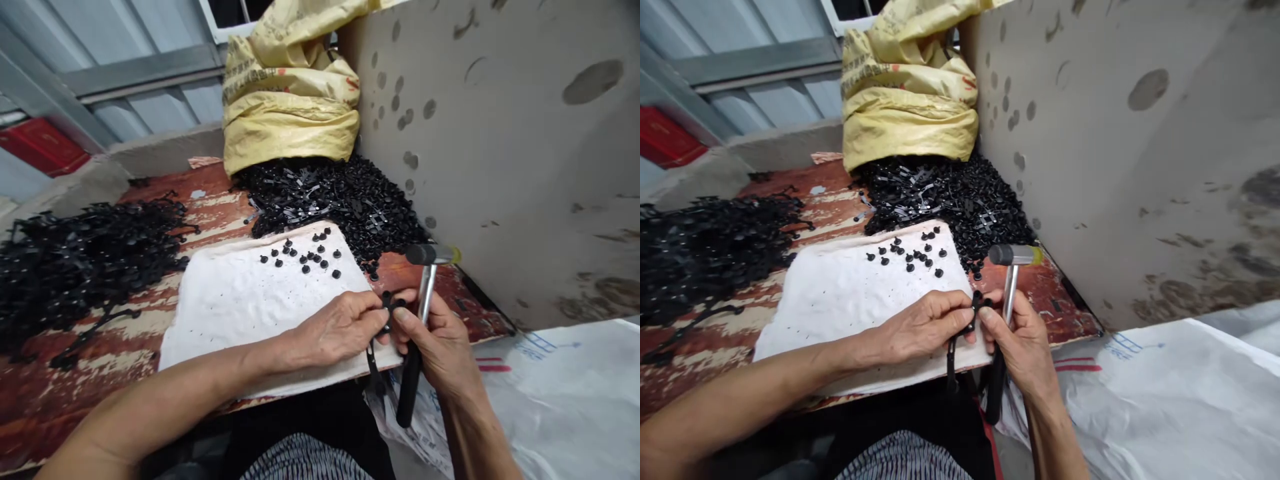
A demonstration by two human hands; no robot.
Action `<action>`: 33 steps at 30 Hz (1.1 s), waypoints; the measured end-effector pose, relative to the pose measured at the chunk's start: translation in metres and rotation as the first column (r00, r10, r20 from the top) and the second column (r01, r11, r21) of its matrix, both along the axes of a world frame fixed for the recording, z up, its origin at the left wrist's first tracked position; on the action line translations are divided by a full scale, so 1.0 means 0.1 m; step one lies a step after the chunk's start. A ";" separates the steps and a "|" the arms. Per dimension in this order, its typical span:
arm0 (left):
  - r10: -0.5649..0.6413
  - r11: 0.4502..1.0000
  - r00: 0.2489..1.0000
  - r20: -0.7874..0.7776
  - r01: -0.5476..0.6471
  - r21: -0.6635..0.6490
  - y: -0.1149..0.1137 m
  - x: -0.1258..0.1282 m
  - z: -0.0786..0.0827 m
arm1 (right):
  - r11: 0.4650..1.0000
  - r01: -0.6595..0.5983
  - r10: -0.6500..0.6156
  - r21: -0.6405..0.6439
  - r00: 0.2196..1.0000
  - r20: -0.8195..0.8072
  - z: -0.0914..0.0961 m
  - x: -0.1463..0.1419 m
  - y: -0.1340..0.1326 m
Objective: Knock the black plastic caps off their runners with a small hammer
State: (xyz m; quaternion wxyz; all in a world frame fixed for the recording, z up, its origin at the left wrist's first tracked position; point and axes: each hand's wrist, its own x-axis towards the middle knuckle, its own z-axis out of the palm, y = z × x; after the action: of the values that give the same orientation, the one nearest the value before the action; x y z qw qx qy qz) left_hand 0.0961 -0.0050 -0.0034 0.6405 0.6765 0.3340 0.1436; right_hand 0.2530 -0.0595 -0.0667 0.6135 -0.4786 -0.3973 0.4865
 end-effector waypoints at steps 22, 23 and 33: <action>0.006 0.986 1.000 -0.021 -0.009 -0.169 0.00 -0.15 -0.04 | 0.976 -0.215 0.210 -0.035 0.971 -0.114 0.02 0.09 -0.04; 0.028 0.985 1.000 -0.013 -0.030 -0.173 0.01 -0.19 -0.03 | 0.982 -0.186 0.181 -0.032 0.975 -0.128 0.03 0.08 -0.03; 0.408 0.896 0.909 -0.090 -0.417 -0.153 0.26 -0.47 0.04 | 0.999 -0.041 0.043 0.017 0.982 -0.183 0.04 0.00 -0.01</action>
State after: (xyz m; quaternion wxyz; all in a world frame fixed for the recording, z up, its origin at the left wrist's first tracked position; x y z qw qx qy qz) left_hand 0.0495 0.0208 0.0007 0.6409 0.5373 0.4983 0.2285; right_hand 0.2528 -0.0604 -0.0631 0.6404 -0.4191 -0.3521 0.5387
